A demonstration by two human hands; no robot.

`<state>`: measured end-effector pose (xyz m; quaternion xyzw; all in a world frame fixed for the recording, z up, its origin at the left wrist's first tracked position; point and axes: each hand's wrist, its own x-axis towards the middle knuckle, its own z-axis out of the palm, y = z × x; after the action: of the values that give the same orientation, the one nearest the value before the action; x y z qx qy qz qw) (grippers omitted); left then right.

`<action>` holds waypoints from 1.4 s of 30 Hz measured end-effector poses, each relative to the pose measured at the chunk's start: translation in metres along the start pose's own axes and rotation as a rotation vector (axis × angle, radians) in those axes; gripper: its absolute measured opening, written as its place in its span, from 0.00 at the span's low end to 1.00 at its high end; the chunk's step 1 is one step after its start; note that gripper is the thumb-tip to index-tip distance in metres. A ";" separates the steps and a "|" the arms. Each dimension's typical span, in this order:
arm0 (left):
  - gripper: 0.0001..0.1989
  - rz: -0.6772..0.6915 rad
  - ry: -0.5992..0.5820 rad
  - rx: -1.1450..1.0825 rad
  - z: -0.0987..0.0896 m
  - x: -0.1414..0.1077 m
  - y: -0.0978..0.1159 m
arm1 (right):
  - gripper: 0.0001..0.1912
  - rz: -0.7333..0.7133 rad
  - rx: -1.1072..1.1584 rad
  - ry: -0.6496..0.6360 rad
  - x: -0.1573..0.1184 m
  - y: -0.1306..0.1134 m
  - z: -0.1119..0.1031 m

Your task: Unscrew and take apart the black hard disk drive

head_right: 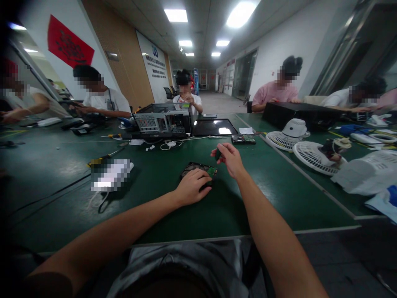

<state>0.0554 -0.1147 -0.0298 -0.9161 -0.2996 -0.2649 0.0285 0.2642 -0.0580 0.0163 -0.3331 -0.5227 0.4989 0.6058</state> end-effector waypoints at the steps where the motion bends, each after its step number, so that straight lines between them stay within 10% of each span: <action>1: 0.14 0.000 -0.003 0.000 0.000 0.000 0.000 | 0.17 -0.002 0.002 -0.002 0.001 0.000 -0.001; 42: 0.14 -0.003 -0.005 -0.012 0.000 0.000 0.000 | 0.25 0.054 0.056 -0.022 0.003 0.003 -0.001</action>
<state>0.0555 -0.1152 -0.0298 -0.9165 -0.2992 -0.2646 0.0217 0.2642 -0.0539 0.0140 -0.3247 -0.5059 0.5330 0.5954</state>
